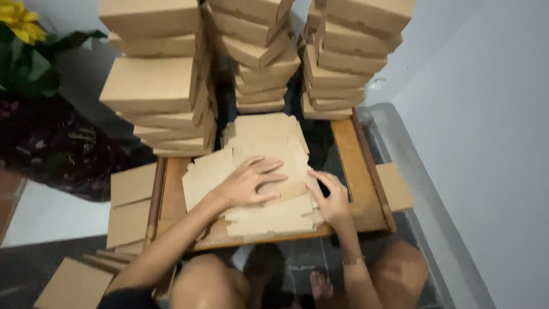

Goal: Assembling flat cardboard sheets into boxes by folding them along pre-scored lines and tucking in the tabs.

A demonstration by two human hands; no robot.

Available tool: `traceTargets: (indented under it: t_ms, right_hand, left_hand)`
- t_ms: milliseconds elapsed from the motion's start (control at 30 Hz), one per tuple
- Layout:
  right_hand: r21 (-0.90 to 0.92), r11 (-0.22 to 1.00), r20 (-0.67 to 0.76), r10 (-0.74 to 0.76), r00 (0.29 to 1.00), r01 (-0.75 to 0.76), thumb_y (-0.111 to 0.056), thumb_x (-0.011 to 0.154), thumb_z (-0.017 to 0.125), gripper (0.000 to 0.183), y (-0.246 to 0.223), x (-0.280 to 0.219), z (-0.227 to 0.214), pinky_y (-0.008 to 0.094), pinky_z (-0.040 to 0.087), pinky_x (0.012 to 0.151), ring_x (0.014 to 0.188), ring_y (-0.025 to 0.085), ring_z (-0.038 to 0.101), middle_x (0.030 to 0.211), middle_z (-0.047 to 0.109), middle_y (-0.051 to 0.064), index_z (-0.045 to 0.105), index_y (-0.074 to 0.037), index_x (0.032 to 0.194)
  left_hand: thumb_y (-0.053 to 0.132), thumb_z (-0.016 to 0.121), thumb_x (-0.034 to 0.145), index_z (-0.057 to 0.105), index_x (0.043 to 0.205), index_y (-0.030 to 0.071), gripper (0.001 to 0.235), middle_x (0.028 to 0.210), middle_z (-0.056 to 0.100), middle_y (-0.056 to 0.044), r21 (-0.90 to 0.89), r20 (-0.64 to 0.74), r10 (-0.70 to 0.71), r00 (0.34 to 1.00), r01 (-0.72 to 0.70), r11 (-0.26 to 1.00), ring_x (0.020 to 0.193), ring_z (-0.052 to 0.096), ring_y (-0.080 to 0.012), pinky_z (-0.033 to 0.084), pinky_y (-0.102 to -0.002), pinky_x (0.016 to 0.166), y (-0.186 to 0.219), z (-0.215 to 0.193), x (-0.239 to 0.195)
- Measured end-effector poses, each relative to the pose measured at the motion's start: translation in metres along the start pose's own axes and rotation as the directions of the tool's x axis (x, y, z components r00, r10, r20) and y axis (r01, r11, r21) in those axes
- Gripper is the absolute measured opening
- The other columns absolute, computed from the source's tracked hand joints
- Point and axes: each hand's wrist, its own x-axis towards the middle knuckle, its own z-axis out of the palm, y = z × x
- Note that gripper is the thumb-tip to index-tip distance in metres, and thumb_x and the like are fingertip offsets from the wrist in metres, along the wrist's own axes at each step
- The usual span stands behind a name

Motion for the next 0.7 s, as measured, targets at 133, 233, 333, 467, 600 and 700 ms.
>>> traceTargets:
  t_ms: [133, 233, 333, 467, 600, 700]
  right_hand:
    - [-0.029, 0.998, 0.012, 0.064, 0.998, -0.064, -0.026, 0.093, 0.073, 0.028, -0.024, -0.006, -0.007, 0.045, 0.049, 0.109, 0.121, 0.029, 0.066, 0.117, 0.075, 0.007, 0.075, -0.018, 0.120]
    - [-0.014, 1.000, -0.033, 0.022, 0.999, -0.022, -0.024, 0.096, 0.070, 0.025, -0.039, 0.000, -0.008, 0.049, 0.052, 0.103, 0.115, 0.034, 0.068, 0.111, 0.076, 0.014, 0.076, -0.011, 0.117]
    - [-0.009, 0.998, -0.048, 0.066, 0.997, -0.066, -0.023, 0.092, 0.074, 0.025, -0.041, 0.001, -0.007, 0.046, 0.055, 0.100, 0.113, 0.033, 0.070, 0.108, 0.078, 0.011, 0.079, -0.013, 0.115]
    - [0.028, 0.999, -0.086, 0.037, 0.996, -0.035, -0.019, 0.089, 0.077, 0.022, -0.046, -0.007, -0.009, 0.046, 0.058, 0.092, 0.104, 0.035, 0.072, 0.103, 0.078, 0.013, 0.081, -0.013, 0.109]
    - [-0.045, 0.995, -0.142, -0.098, 0.985, 0.093, -0.022, 0.090, 0.076, 0.017, -0.025, -0.002, -0.001, 0.045, 0.059, 0.086, 0.099, 0.034, 0.072, 0.102, 0.076, 0.011, 0.082, -0.015, 0.104]
    - [0.008, 1.000, -0.114, -0.012, 0.993, 0.013, -0.017, 0.090, 0.076, 0.017, -0.040, -0.002, -0.005, 0.047, 0.058, 0.089, 0.100, 0.036, 0.072, 0.103, 0.075, 0.013, 0.081, -0.013, 0.106]
  left_hand:
    - [0.058, 0.061, 0.093, 0.069, 0.131, 0.025, 0.051, 0.147, 0.059, -0.014, -0.008, -0.029, 0.007, 1.000, -0.007, 1.000, 0.140, 0.051, -0.0292, 0.031, -0.052, 0.120, -0.003, 0.009, -0.007]
    - [0.056, 0.064, 0.092, 0.072, 0.126, 0.023, 0.048, 0.144, 0.062, -0.014, 0.005, -0.069, 0.016, 0.997, -0.015, 1.000, 0.138, 0.054, -0.0291, 0.033, -0.051, 0.119, -0.007, 0.005, -0.005]
    - [0.055, 0.065, 0.092, 0.073, 0.124, 0.024, 0.045, 0.142, 0.063, -0.014, -0.042, -0.105, 0.022, 0.994, -0.027, 0.999, 0.136, 0.055, -0.0297, 0.034, -0.051, 0.118, -0.008, 0.005, -0.008]
    - [0.054, 0.067, 0.091, 0.075, 0.121, 0.026, 0.042, 0.138, 0.066, -0.014, -0.046, -0.156, 0.027, 0.987, -0.035, 0.998, 0.133, 0.058, -0.0297, 0.037, -0.049, 0.116, -0.013, 0.019, -0.015]
    - [0.051, 0.071, 0.089, 0.078, 0.117, 0.026, 0.037, 0.137, 0.067, -0.011, -0.026, -0.188, 0.035, 0.982, -0.041, 0.999, 0.128, 0.062, -0.0284, 0.040, -0.048, 0.114, -0.021, 0.022, -0.011]
    - [0.045, 0.077, 0.086, 0.081, 0.107, 0.019, 0.033, 0.125, 0.073, -0.015, -0.059, -0.244, 0.071, 0.967, -0.088, 0.994, 0.123, 0.066, -0.0316, 0.044, -0.051, 0.109, -0.013, 0.012, -0.011]
